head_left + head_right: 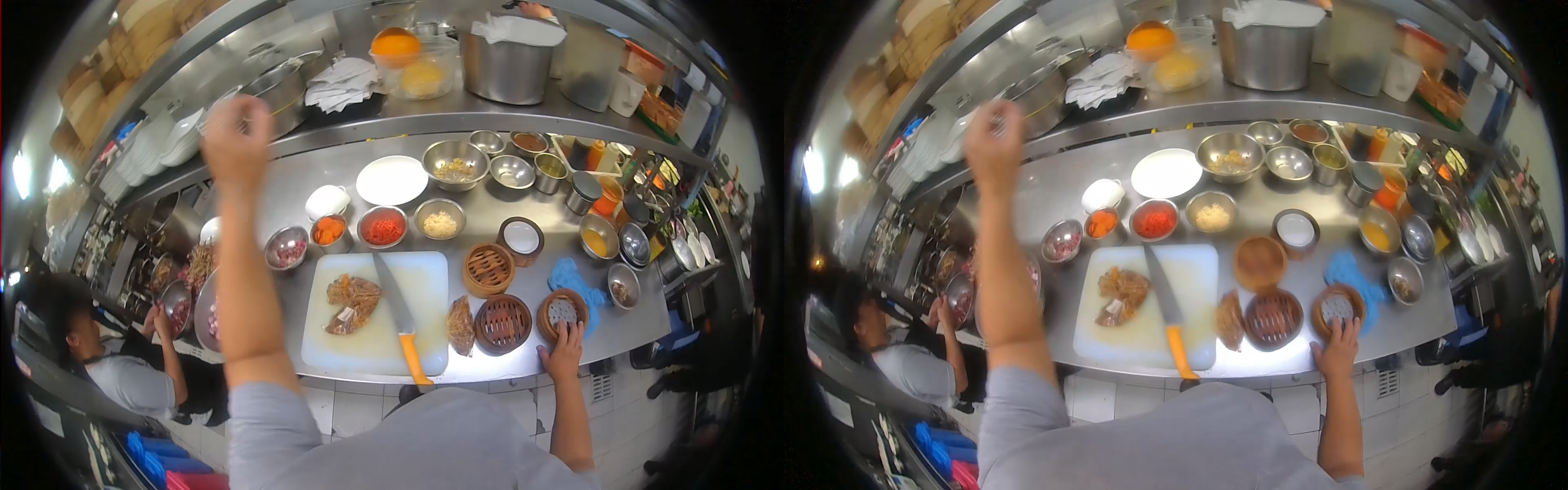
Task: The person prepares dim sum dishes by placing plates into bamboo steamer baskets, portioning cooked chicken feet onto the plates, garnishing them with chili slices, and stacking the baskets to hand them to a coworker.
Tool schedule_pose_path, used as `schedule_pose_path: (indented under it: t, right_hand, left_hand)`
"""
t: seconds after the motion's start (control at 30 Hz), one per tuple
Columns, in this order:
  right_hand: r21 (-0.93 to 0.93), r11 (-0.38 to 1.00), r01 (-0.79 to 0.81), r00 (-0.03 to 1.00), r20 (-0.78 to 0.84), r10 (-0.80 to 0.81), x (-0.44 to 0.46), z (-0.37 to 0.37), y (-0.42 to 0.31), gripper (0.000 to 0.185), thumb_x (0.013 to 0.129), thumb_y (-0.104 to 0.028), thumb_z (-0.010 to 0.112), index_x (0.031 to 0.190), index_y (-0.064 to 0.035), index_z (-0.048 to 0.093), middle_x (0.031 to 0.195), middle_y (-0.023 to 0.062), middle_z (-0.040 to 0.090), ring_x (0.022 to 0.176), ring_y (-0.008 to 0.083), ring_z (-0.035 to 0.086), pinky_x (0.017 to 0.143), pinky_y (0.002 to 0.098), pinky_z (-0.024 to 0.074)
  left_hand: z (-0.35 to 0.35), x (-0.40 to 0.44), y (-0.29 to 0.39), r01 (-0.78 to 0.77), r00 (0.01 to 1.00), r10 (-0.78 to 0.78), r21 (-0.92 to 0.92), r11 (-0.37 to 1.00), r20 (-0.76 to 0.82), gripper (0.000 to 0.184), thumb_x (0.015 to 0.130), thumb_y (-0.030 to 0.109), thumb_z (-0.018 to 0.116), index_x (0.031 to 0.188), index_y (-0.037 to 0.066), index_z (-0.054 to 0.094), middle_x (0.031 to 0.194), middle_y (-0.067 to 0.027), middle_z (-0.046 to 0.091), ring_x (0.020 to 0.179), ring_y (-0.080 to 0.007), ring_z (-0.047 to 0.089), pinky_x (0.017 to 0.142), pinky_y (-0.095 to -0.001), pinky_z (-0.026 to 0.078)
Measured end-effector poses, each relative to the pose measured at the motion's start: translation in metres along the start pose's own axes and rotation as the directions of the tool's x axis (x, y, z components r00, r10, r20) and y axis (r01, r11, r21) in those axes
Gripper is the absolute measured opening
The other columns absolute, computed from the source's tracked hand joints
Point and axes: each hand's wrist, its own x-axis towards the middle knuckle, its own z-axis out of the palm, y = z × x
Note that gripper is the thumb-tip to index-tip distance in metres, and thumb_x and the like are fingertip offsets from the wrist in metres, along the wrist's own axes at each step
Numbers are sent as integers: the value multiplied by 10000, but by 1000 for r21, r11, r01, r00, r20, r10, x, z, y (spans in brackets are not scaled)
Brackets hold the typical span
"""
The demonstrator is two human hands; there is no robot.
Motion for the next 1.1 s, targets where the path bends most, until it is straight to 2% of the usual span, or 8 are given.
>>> schedule_pose_path:
  t: [0.13,0.3,0.37,0.43,0.57,0.9,0.97,1.1]
  right_hand:
    - [13,1000,2,999,-43,-1,-1,6,5,921,742,-287,927,1528,-137,470,1619,239,373,1593,469,233,1107,616,412]
    - [-5,1000,-2,997,-83,1,0,12,7,957,706,-297,942,1530,-135,482,1619,235,374,1585,478,254,1102,597,438]
    - [19,998,-57,996,-65,58,1,1,-3,932,700,-312,947,1510,-150,515,1619,227,383,1589,462,260,1121,599,429]
    - [10,992,-128,992,14,127,0,-9,-9,915,759,-324,912,1552,-154,489,1655,223,368,1620,409,215,1168,610,380]
    - [-31,986,-162,987,3,162,-3,-8,-9,903,758,-371,906,1540,-174,498,1654,206,359,1621,401,207,1155,599,404]
    - [-25,981,-193,981,27,193,-4,-4,-13,894,777,-357,886,1559,-183,489,1690,204,320,1643,362,163,1141,592,402]
    - [-28,981,-194,980,32,195,-2,-3,-10,889,777,-354,886,1556,-182,491,1691,200,320,1643,361,165,1145,593,401]
    - [-33,986,-162,986,-36,161,-4,1,-7,897,753,-374,916,1528,-201,497,1644,179,359,1625,388,202,1141,577,430]
  left_hand:
    - [5,87,-157,-28,967,-46,287,958,249,446,788,216,777,1204,56,757,1189,-202,764,1104,-374,717,999,-427,537]
    - [17,103,-220,335,326,-576,478,812,750,1111,746,336,884,1683,110,332,1620,-223,497,1493,-387,476,1169,-572,430]
    - [20,93,-251,664,259,-574,288,690,777,1096,825,440,817,1719,184,237,1679,-188,425,1590,-384,309,1159,-761,285]
    - [33,93,-329,779,199,-512,182,600,836,998,869,431,777,1705,175,296,1674,-167,442,1563,-348,369,1205,-663,262]
    - [37,87,-330,613,354,-344,62,787,870,775,949,329,699,1634,100,421,1607,-153,534,1466,-288,512,1226,-432,310]
    - [54,63,-385,709,591,-368,-245,661,718,770,1029,446,652,1645,67,388,1661,-188,445,1551,-302,387,1284,-474,257]
    - [40,70,-385,396,856,-304,-151,906,419,850,992,480,709,1652,62,373,1671,-201,420,1565,-303,364,1289,-465,258]
    - [-26,43,-274,227,962,-213,-69,971,169,960,912,523,787,1658,84,372,1671,-209,408,1557,-338,367,1263,-482,318]
